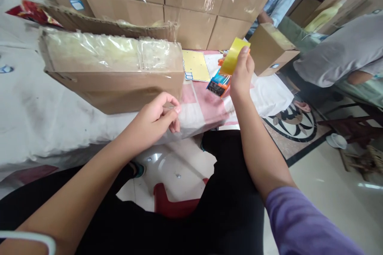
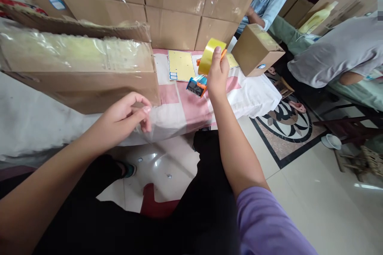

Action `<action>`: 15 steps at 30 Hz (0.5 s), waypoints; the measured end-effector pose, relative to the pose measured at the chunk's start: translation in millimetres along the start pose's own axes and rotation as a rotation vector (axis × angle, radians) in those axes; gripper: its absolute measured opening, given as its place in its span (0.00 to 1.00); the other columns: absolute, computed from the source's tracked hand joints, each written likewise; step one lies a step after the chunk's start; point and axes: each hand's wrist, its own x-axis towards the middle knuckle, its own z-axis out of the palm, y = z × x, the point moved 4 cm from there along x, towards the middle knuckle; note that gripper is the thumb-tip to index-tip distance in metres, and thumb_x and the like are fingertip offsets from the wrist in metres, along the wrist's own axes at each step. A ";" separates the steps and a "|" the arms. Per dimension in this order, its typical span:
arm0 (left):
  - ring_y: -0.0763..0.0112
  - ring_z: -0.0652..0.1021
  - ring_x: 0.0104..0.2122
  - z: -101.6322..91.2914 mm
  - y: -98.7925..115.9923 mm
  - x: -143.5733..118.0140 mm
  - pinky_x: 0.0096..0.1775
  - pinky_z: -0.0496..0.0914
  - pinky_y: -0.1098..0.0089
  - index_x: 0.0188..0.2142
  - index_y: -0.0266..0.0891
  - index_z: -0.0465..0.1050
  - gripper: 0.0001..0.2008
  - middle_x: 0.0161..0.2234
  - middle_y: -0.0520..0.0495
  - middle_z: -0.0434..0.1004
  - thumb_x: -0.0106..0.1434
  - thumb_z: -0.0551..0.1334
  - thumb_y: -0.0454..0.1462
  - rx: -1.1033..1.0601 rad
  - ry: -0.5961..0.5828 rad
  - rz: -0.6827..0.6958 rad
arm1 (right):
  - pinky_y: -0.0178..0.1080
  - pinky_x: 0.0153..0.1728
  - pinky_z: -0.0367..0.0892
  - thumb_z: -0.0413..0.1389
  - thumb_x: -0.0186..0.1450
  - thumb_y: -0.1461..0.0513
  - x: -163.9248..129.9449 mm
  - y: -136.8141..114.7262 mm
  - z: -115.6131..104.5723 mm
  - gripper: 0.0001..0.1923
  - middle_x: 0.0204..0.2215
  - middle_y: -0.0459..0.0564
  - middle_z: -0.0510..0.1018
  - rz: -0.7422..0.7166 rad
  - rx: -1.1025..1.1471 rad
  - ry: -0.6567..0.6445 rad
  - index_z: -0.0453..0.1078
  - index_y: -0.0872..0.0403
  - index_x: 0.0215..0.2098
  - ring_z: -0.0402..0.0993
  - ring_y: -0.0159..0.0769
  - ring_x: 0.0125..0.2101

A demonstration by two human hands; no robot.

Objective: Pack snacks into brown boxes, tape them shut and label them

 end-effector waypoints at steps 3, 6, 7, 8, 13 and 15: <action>0.68 0.78 0.22 -2.2 -2.5 -0.5 0.29 0.73 0.67 0.37 0.43 0.64 0.09 0.22 0.52 0.77 0.68 0.57 0.45 -0.079 0.032 -0.014 | 0.48 0.40 0.72 0.43 0.71 0.42 14.6 34.0 -5.2 0.25 0.35 0.54 0.75 0.102 -0.013 0.055 0.66 0.53 0.38 0.77 0.45 0.43; 0.68 0.78 0.20 -5.7 -2.2 -0.4 0.27 0.73 0.68 0.35 0.43 0.63 0.10 0.20 0.54 0.75 0.67 0.59 0.45 -0.144 0.066 -0.026 | 0.50 0.46 0.70 0.49 0.71 0.50 14.6 51.5 -9.3 0.16 0.37 0.54 0.74 0.297 -0.140 0.092 0.65 0.54 0.39 0.76 0.44 0.44; 0.68 0.78 0.20 -7.6 -1.7 -0.4 0.26 0.73 0.69 0.35 0.43 0.63 0.10 0.20 0.55 0.74 0.67 0.59 0.45 -0.149 0.084 -0.027 | 0.51 0.49 0.68 0.52 0.69 0.52 10.8 49.8 -13.4 0.14 0.39 0.56 0.74 0.352 -0.219 0.150 0.65 0.55 0.40 0.75 0.45 0.46; 0.68 0.78 0.20 -9.8 -1.1 -0.4 0.25 0.73 0.70 0.35 0.43 0.63 0.10 0.19 0.56 0.74 0.67 0.59 0.45 -0.144 0.105 -0.024 | 0.53 0.52 0.66 0.56 0.67 0.54 5.1 43.0 -18.5 0.13 0.42 0.57 0.73 0.372 -0.311 0.232 0.65 0.55 0.42 0.73 0.47 0.49; 0.69 0.78 0.20 -21.0 6.1 -3.1 0.23 0.71 0.72 0.36 0.44 0.65 0.10 0.19 0.56 0.73 0.68 0.59 0.47 -0.065 0.233 0.031 | 0.48 0.52 0.66 0.58 0.65 0.54 -43.6 -37.8 -10.6 0.15 0.45 0.53 0.72 -0.034 -0.336 0.215 0.66 0.51 0.47 0.69 0.42 0.49; 0.70 0.77 0.20 -23.7 10.9 -5.2 0.24 0.71 0.73 0.36 0.44 0.67 0.10 0.19 0.56 0.72 0.68 0.59 0.47 -0.014 0.292 0.077 | 0.43 0.42 0.68 0.55 0.67 0.52 -71.8 -63.4 16.8 0.10 0.36 0.49 0.73 -0.086 -0.152 -0.160 0.68 0.50 0.39 0.71 0.38 0.38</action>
